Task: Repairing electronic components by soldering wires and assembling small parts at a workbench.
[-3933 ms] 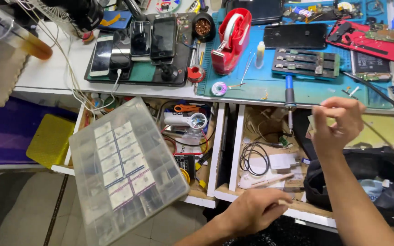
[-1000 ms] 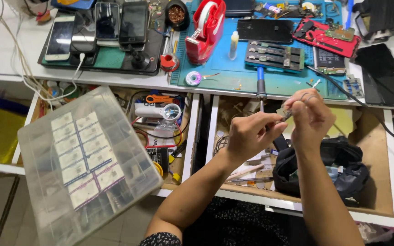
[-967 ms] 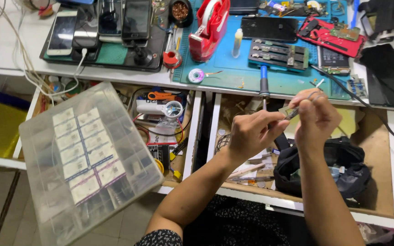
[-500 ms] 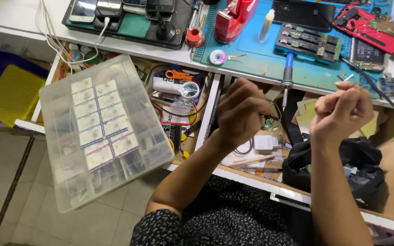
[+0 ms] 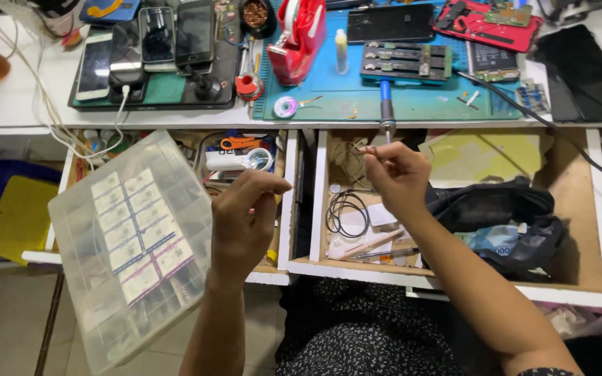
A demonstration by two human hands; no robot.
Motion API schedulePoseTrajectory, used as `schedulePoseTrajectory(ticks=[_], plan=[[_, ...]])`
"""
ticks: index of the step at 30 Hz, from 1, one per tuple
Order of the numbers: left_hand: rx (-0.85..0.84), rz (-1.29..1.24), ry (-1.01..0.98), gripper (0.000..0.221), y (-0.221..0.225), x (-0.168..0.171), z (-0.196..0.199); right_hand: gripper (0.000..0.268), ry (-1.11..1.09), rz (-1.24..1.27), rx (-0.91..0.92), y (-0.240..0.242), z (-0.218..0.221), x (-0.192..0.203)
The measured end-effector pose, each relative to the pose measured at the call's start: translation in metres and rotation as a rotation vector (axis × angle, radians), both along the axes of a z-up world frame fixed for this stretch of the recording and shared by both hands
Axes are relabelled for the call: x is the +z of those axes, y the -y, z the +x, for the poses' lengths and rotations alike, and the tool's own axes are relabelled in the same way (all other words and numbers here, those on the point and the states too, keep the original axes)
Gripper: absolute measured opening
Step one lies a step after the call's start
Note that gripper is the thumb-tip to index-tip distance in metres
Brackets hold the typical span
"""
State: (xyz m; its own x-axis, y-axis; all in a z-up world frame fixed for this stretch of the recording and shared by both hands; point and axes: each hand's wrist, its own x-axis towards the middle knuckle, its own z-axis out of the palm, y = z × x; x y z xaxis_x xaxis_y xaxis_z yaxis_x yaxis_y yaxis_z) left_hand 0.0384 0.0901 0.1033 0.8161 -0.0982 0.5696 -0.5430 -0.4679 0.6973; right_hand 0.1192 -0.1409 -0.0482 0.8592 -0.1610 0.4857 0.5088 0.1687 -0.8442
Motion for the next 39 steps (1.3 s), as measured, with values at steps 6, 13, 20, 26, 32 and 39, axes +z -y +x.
schedulePoseTrajectory(ticks=[6, 13, 20, 26, 32, 39], plan=[[-0.089, 0.114, -0.200, 0.026, 0.025, -0.022, -0.007, 0.010, 0.130, -0.091, -0.027, 0.007, 0.000, 0.009], [-0.212, 0.367, -0.551, 0.012, 0.051, -0.083, -0.026, 0.011, 0.330, -0.128, 0.027, -0.006, -0.014, 0.049], [-0.261, 0.290, -0.594, 0.010, 0.075, -0.152, -0.033, 0.017, 0.433, -0.154, -0.137, 0.009, -0.005, 0.039], [-0.286, 0.347, -0.566, 0.003, 0.073, -0.165, -0.034, 0.015, 0.537, -0.131, -0.465, 0.060, 0.022, 0.032], [-0.454, 0.294, -0.643, 0.007, 0.074, -0.163, -0.030, 0.026, 0.483, -0.051, -0.595, 0.145, 0.020, 0.061], [-0.470, 0.269, -0.668, 0.007, 0.080, -0.167, -0.026, 0.024, 0.340, -0.051, -0.728, 0.226, 0.005, 0.062]])
